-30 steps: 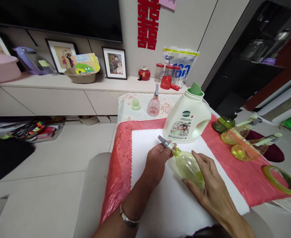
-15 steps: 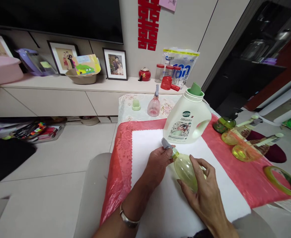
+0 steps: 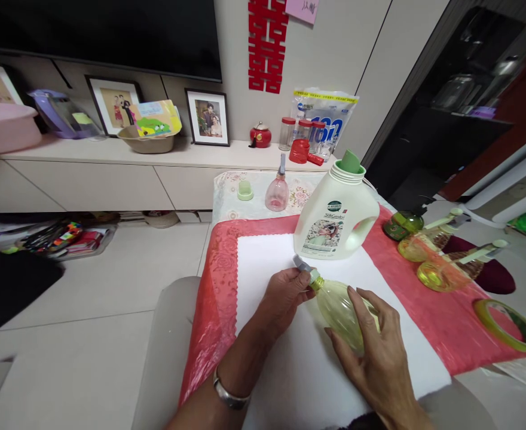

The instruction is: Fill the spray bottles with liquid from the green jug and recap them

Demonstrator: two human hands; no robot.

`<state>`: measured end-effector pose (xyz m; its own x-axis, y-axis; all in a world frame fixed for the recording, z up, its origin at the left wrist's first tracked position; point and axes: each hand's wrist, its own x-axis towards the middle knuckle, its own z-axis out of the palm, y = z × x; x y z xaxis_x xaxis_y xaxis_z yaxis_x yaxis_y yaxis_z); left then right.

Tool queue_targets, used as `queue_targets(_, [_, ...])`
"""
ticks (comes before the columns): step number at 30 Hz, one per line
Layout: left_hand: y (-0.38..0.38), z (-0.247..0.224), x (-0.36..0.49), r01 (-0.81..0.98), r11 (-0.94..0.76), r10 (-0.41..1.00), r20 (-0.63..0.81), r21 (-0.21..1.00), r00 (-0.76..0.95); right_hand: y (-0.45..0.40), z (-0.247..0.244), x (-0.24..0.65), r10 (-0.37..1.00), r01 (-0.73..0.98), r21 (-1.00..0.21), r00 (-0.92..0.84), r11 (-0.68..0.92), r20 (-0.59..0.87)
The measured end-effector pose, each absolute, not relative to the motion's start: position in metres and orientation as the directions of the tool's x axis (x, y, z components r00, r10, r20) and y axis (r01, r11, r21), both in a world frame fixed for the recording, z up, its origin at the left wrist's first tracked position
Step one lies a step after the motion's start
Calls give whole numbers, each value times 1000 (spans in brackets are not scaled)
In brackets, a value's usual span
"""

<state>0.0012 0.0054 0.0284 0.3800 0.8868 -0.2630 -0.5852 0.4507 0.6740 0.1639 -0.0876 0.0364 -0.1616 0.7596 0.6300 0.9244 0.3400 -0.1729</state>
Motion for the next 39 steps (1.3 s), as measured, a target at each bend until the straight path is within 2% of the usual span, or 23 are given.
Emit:
queue_targets(8, [6, 26, 1, -587, 509, 856, -297, 630, 424, -90, 38, 164, 735, 927, -132, -185, 350, 652])
queue_targets(16, [5, 27, 4, -586, 440, 895, -280, 681, 347, -90, 40, 166, 710, 936, -82, -199, 341, 675])
queue_targets(23, [6, 26, 3, -602, 471, 882, -347, 645, 319, -93, 37, 166, 724, 942, -78, -197, 327, 661])
queue_targets(32, [4, 42, -6, -570, 416, 897, -218, 709, 383, -91, 38, 167, 742, 945, -91, -186, 315, 644])
queue_targets(39, [4, 39, -1, -553, 358, 928, -221, 752, 300, -93, 36, 164, 755, 950, -79, -187, 301, 628])
